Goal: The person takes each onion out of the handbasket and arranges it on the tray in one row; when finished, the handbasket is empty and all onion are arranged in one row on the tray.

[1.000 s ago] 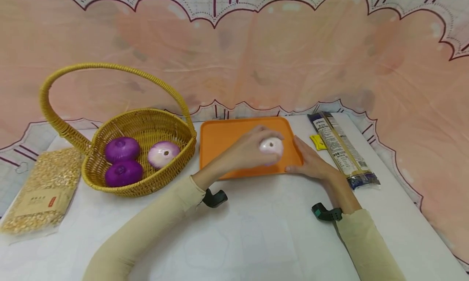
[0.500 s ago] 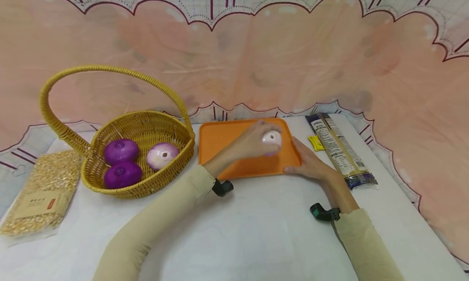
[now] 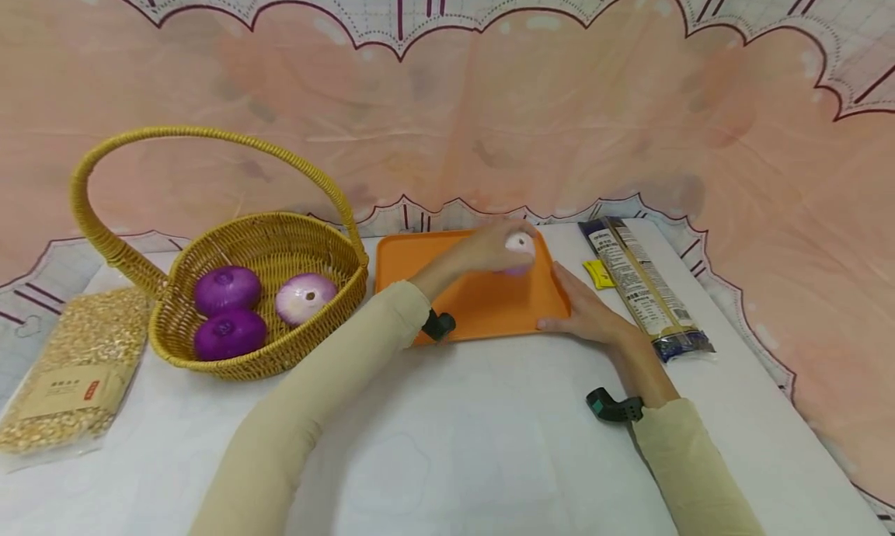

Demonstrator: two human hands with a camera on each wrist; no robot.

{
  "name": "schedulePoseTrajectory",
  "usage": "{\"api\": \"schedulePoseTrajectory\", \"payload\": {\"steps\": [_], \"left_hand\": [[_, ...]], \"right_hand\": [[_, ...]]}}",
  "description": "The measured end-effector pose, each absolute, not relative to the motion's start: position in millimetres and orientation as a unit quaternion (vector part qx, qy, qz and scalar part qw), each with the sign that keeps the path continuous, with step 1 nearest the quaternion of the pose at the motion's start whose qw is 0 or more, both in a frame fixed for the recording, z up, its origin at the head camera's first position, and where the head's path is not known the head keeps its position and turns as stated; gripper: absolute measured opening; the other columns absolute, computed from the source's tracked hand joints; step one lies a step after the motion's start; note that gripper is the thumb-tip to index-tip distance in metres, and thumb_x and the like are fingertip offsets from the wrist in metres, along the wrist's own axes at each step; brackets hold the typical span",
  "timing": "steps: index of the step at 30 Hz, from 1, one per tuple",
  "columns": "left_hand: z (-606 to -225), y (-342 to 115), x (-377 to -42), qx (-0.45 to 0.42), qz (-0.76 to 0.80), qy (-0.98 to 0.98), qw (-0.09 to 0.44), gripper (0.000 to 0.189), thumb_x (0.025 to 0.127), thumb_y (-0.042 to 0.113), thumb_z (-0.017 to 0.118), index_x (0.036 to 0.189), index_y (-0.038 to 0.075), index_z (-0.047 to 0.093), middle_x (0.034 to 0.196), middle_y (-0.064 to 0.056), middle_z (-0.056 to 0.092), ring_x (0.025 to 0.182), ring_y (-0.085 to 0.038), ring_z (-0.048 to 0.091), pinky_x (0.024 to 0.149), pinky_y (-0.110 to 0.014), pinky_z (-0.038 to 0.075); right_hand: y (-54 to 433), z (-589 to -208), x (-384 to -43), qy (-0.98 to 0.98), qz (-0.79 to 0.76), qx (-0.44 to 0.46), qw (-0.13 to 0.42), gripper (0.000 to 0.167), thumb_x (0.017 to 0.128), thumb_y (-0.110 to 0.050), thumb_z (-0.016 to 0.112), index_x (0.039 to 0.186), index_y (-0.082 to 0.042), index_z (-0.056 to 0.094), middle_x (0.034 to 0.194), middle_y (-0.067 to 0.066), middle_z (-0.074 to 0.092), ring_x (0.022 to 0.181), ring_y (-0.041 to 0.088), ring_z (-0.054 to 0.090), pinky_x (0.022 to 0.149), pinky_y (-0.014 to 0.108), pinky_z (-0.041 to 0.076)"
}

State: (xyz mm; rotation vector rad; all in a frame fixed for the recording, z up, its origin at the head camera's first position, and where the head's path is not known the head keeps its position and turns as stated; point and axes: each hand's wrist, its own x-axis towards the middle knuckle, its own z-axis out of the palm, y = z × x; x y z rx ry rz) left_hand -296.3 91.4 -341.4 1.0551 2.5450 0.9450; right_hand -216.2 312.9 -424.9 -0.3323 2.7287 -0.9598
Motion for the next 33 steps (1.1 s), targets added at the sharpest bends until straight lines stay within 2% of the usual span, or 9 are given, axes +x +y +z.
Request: {"api": "schedulePoseTrajectory", "payload": {"steps": [5,12,17,18,21,25,28,33], "left_hand": [[-342.2,99.5,-311.1,0.351,0.307,0.879,0.096,0.044,0.083,0.032,0.067,0.125,0.017,0.062,0.126,-0.011,0.056,0.107,-0.024,0.054,0.084,-0.032,0.05],[-345.3,108.8,-326.6,0.337,0.345,0.866,0.128,0.046,0.087,0.029,0.068,0.128,0.013,0.059,0.123,-0.01,0.061,0.1,-0.023,0.059,0.071,-0.029,0.056],[-348.4,116.3,-334.6,0.32,0.351,0.869,0.137,0.049,0.087,0.032,0.066,0.131,0.013,0.057,0.125,-0.009,0.06,0.096,-0.022,0.06,0.069,-0.03,0.057],[-348.9,117.8,-336.4,0.32,0.347,0.872,0.132,0.049,0.087,0.032,0.066,0.131,0.012,0.057,0.125,-0.009,0.06,0.096,-0.022,0.06,0.071,-0.03,0.057],[-351.5,122.5,-342.0,0.331,0.323,0.879,0.115,0.05,0.086,0.032,0.066,0.13,0.008,0.059,0.127,-0.008,0.061,0.104,-0.022,0.06,0.085,-0.031,0.054],[-352.9,126.3,-347.5,0.336,0.297,0.887,0.112,0.052,0.087,0.034,0.066,0.13,0.007,0.059,0.134,-0.008,0.059,0.121,-0.023,0.054,0.106,-0.033,0.043],[-352.5,127.8,-350.2,0.326,0.293,0.891,0.115,0.053,0.087,0.035,0.065,0.131,0.006,0.058,0.136,-0.008,0.058,0.126,-0.024,0.051,0.111,-0.035,0.039],[-351.5,132.4,-354.1,0.322,0.29,0.894,0.112,0.053,0.087,0.034,0.065,0.131,0.005,0.058,0.135,-0.009,0.058,0.126,-0.024,0.05,0.111,-0.034,0.038]], "right_hand": [[313.4,-421.6,-214.4,0.929,-0.336,-0.102,0.121,0.116,0.078,-0.048,0.076,0.156,-0.008,0.0,0.165,0.012,0.001,0.152,0.035,0.003,0.121,0.057,0.004],[315.2,-421.7,-213.8,0.931,-0.33,-0.096,0.121,0.117,0.078,-0.049,0.076,0.156,-0.01,-0.001,0.165,0.011,0.0,0.152,0.034,0.003,0.122,0.055,0.005],[313.7,-421.4,-213.5,0.928,-0.338,-0.101,0.117,0.115,0.078,-0.046,0.077,0.156,-0.008,0.001,0.165,0.012,0.001,0.152,0.034,0.004,0.122,0.055,0.006],[312.9,-421.4,-213.7,0.928,-0.339,-0.102,0.115,0.115,0.078,-0.046,0.077,0.156,-0.008,0.001,0.165,0.012,0.001,0.152,0.034,0.004,0.122,0.054,0.006],[311.1,-422.2,-214.3,0.926,-0.343,-0.106,0.116,0.116,0.078,-0.046,0.077,0.156,-0.009,0.001,0.165,0.011,0.001,0.152,0.034,0.004,0.122,0.054,0.006],[310.4,-422.7,-215.4,0.926,-0.342,-0.107,0.115,0.117,0.078,-0.048,0.077,0.156,-0.01,0.0,0.165,0.01,0.001,0.152,0.033,0.004,0.122,0.054,0.006],[311.1,-422.8,-216.4,0.928,-0.339,-0.105,0.113,0.117,0.077,-0.047,0.077,0.156,-0.01,0.0,0.165,0.009,0.001,0.152,0.033,0.004,0.122,0.054,0.006],[313.8,-423.4,-217.1,0.929,-0.335,-0.102,0.116,0.117,0.077,-0.048,0.077,0.157,-0.011,0.0,0.165,0.008,0.001,0.152,0.032,0.005,0.122,0.053,0.007]]}}
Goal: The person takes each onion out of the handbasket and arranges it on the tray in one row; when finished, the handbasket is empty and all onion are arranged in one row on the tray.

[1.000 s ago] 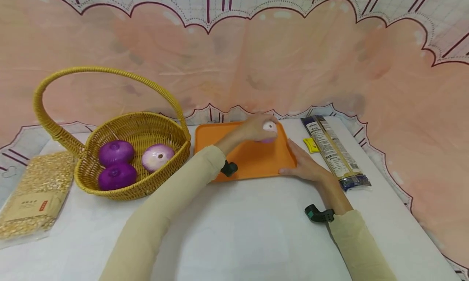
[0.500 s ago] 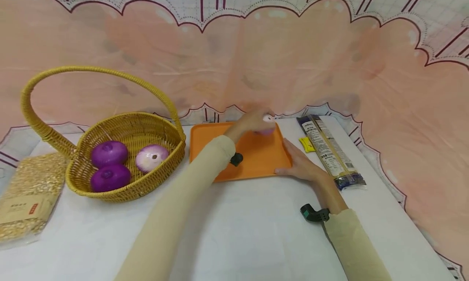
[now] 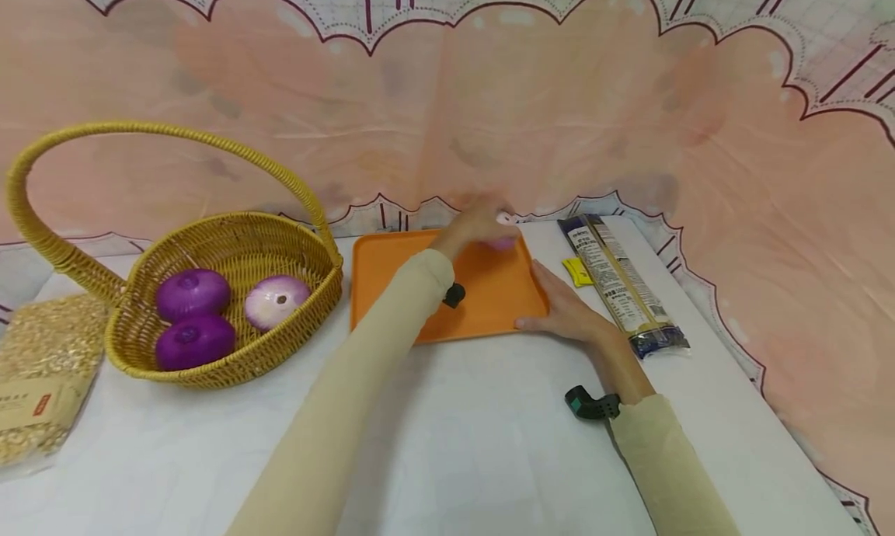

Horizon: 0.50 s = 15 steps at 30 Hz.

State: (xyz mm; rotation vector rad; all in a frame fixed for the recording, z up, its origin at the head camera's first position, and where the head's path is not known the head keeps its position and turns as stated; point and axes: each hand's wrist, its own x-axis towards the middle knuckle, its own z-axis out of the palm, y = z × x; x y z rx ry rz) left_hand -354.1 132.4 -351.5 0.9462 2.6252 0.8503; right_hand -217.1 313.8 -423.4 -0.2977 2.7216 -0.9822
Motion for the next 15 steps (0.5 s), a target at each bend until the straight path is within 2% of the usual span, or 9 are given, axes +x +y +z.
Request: {"api": "schedulePoseTrajectory", "payload": {"steps": [7,15], "left_hand": [[-355.5,139.4,-358.2,0.3,0.298,0.9,0.104,0.051,0.086,0.034,0.066,0.13,0.009,0.059,0.133,-0.007,0.06,0.121,-0.023,0.051,0.11,-0.032,0.039],[-363.4,149.6,-356.8,0.288,0.319,0.896,0.11,0.053,0.087,0.033,0.066,0.132,0.007,0.058,0.135,-0.008,0.058,0.124,-0.022,0.051,0.111,-0.03,0.038]], "right_hand": [[314.9,-421.6,-215.9,0.935,-0.318,-0.097,0.12,0.116,0.077,-0.051,0.075,0.157,-0.01,0.002,0.165,0.009,0.002,0.152,0.033,0.005,0.122,0.054,0.007],[313.0,-419.6,-214.6,0.935,-0.318,-0.106,0.118,0.113,0.079,-0.05,0.074,0.156,-0.009,0.002,0.165,0.01,0.001,0.152,0.034,0.005,0.122,0.054,0.007]]}}
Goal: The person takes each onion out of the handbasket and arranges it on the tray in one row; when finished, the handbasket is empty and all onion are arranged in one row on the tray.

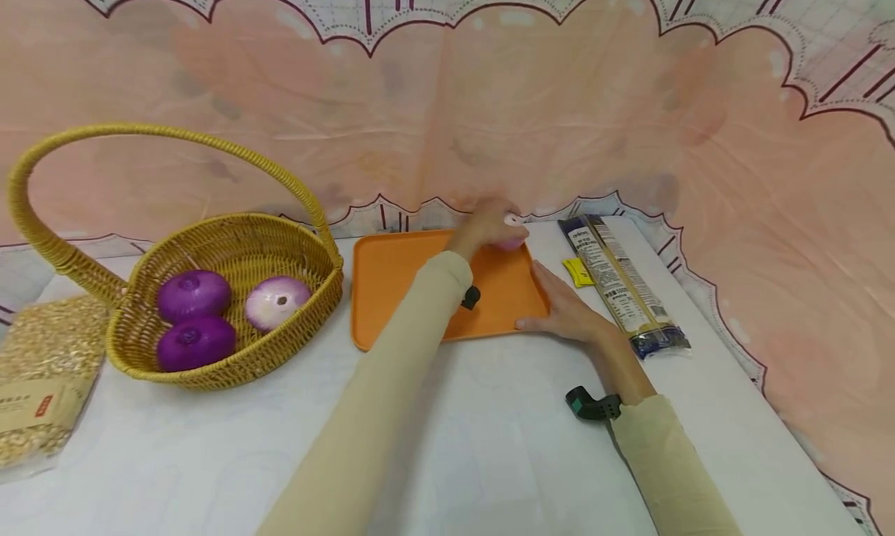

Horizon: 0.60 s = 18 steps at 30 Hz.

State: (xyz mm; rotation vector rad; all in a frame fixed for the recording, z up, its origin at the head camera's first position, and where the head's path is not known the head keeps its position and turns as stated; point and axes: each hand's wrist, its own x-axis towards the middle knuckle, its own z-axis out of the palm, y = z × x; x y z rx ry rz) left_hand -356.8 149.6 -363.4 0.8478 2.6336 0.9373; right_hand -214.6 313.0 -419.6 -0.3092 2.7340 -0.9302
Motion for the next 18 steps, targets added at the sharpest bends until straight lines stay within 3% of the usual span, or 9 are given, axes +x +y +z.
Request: {"api": "schedulePoseTrajectory", "payload": {"steps": [18], "left_hand": [[-365.0,158.0,-346.9,0.246,0.309,0.911,0.121,0.061,0.09,0.043,0.062,0.141,0.013,0.047,0.145,-0.005,0.049,0.132,-0.021,0.046,0.117,-0.034,0.033]], "right_hand": [[315.2,-421.4,-213.9,0.937,-0.312,-0.114,0.11,0.113,0.08,-0.05,0.074,0.157,-0.01,0.001,0.165,0.008,0.0,0.152,0.033,0.005,0.122,0.053,0.008]]}}
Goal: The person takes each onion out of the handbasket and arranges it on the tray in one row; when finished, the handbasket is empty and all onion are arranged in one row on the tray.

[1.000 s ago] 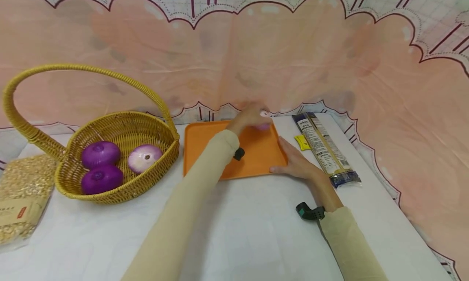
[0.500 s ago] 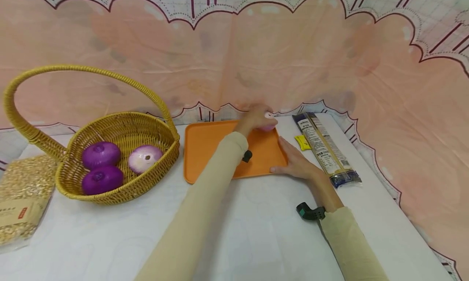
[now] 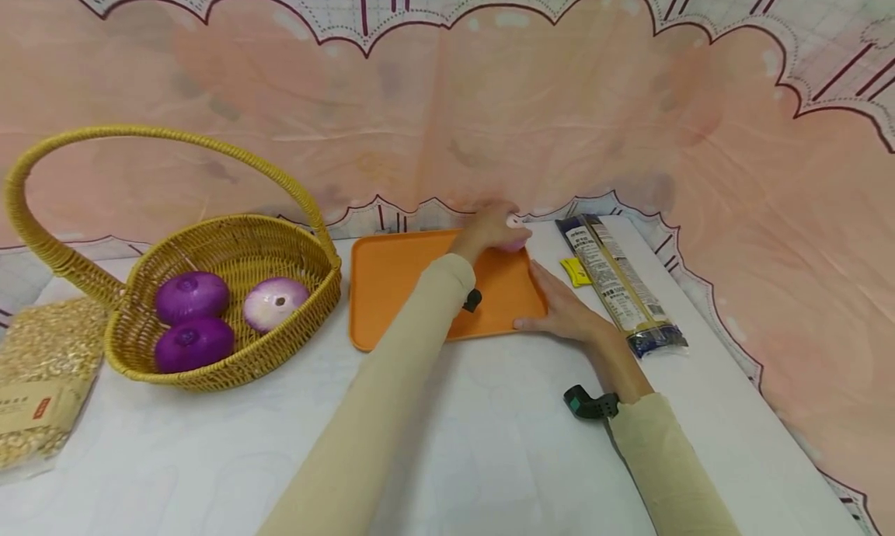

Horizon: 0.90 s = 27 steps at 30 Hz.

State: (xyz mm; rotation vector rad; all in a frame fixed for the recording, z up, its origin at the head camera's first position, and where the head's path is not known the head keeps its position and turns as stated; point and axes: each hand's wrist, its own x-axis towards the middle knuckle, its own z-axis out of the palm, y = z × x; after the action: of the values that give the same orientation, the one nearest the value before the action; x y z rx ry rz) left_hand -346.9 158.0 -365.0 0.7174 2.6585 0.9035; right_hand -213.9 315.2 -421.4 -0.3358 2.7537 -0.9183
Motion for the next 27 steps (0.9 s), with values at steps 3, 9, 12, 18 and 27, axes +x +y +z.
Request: {"api": "schedulePoseTrajectory", "payload": {"steps": [3,9,12,18,27], "left_hand": [[-364.5,157.7,-347.4,0.238,0.297,0.916,0.126,0.064,0.091,0.047,0.06,0.143,0.015,0.044,0.148,-0.004,0.046,0.135,-0.021,0.043,0.118,-0.034,0.031],[-364.7,157.2,-349.8,0.232,0.284,0.922,0.125,0.066,0.091,0.053,0.056,0.145,0.018,0.043,0.15,-0.003,0.043,0.138,-0.022,0.039,0.119,-0.037,0.029],[-363.2,158.3,-350.7,0.224,0.282,0.927,0.107,0.066,0.091,0.056,0.053,0.144,0.017,0.045,0.149,-0.003,0.046,0.137,-0.022,0.04,0.119,-0.036,0.029],[-354.5,153.0,-350.9,0.196,0.298,0.931,0.074,0.066,0.092,0.063,0.047,0.142,0.02,0.049,0.147,-0.001,0.047,0.135,-0.02,0.04,0.117,-0.04,0.032],[-333.1,147.4,-349.5,0.246,0.365,0.897,0.032,0.058,0.096,0.061,0.041,0.135,0.021,0.057,0.141,0.004,0.054,0.134,-0.016,0.043,0.116,-0.035,0.033]], "right_hand": [[315.1,-421.1,-215.0,0.937,-0.311,-0.118,0.109,0.112,0.08,-0.05,0.073,0.157,-0.01,0.001,0.165,0.009,0.0,0.152,0.033,0.005,0.122,0.054,0.008],[315.7,-422.5,-215.9,0.936,-0.313,-0.117,0.111,0.113,0.08,-0.051,0.074,0.156,-0.01,0.001,0.165,0.009,0.0,0.152,0.033,0.004,0.122,0.053,0.008],[316.3,-422.4,-216.1,0.937,-0.312,-0.111,0.113,0.114,0.079,-0.052,0.074,0.157,-0.01,0.001,0.165,0.008,0.0,0.152,0.033,0.004,0.122,0.053,0.008],[313.3,-420.5,-216.5,0.937,-0.313,-0.106,0.116,0.114,0.078,-0.052,0.074,0.157,-0.012,0.002,0.165,0.008,0.001,0.152,0.032,0.004,0.122,0.054,0.007],[311.7,-419.0,-214.1,0.938,-0.309,-0.09,0.127,0.116,0.077,-0.054,0.074,0.157,-0.011,0.002,0.165,0.009,0.001,0.152,0.033,0.003,0.122,0.055,0.006]]}}
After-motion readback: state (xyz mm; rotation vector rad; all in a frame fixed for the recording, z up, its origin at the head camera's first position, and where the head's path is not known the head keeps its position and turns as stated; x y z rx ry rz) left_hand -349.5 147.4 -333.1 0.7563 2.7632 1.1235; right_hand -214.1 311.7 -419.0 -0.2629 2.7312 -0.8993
